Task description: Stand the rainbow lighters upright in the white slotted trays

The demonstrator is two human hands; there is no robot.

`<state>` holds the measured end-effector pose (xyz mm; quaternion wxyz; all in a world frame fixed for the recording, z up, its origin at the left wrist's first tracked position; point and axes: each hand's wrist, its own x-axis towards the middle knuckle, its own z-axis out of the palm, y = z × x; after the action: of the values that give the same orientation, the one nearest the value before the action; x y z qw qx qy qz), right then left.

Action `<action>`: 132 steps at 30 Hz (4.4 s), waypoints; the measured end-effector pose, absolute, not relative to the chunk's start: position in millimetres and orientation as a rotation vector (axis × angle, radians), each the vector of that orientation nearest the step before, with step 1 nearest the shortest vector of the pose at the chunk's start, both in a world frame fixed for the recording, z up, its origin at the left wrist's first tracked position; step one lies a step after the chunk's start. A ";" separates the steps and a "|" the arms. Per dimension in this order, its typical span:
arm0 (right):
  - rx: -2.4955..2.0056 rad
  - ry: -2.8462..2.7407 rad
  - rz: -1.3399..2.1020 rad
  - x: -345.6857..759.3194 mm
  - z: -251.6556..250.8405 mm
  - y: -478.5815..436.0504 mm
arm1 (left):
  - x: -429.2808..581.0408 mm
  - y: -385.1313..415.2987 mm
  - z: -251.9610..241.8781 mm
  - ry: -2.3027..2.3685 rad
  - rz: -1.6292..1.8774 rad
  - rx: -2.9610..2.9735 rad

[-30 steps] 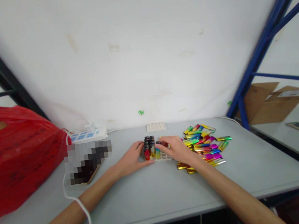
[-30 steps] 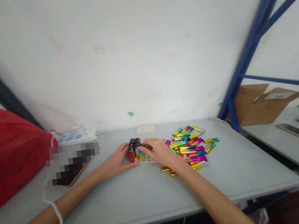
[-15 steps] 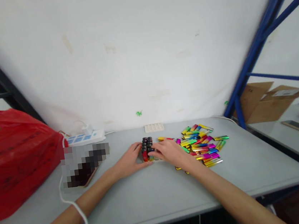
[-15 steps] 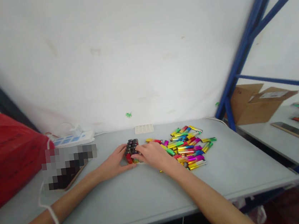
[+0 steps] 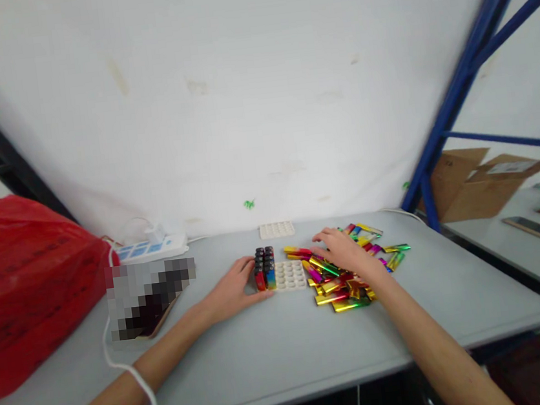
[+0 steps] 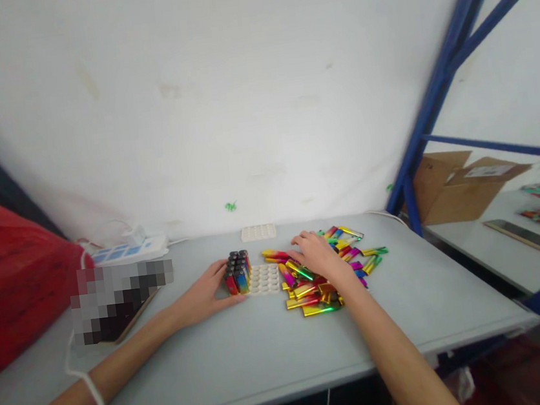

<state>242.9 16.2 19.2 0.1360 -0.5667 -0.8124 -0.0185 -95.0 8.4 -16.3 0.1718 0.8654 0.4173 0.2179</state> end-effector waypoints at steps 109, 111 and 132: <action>-1.502 -2.391 0.110 214.5 -1.9 25.7 | -105.2 12.3 -12.6 1.055 0.613 2.477; -1.516 -2.369 0.102 213.1 0.3 24.5 | -105.3 12.1 -12.5 1.060 0.607 2.477; -0.857 -1.304 1.352 195.6 17.5 9.8 | -107.9 14.1 -16.7 1.079 0.556 2.488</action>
<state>195.6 9.8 17.5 0.5128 -0.3562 -0.5422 0.5623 -107.9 14.1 -16.7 0.1855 0.8831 0.3831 0.1973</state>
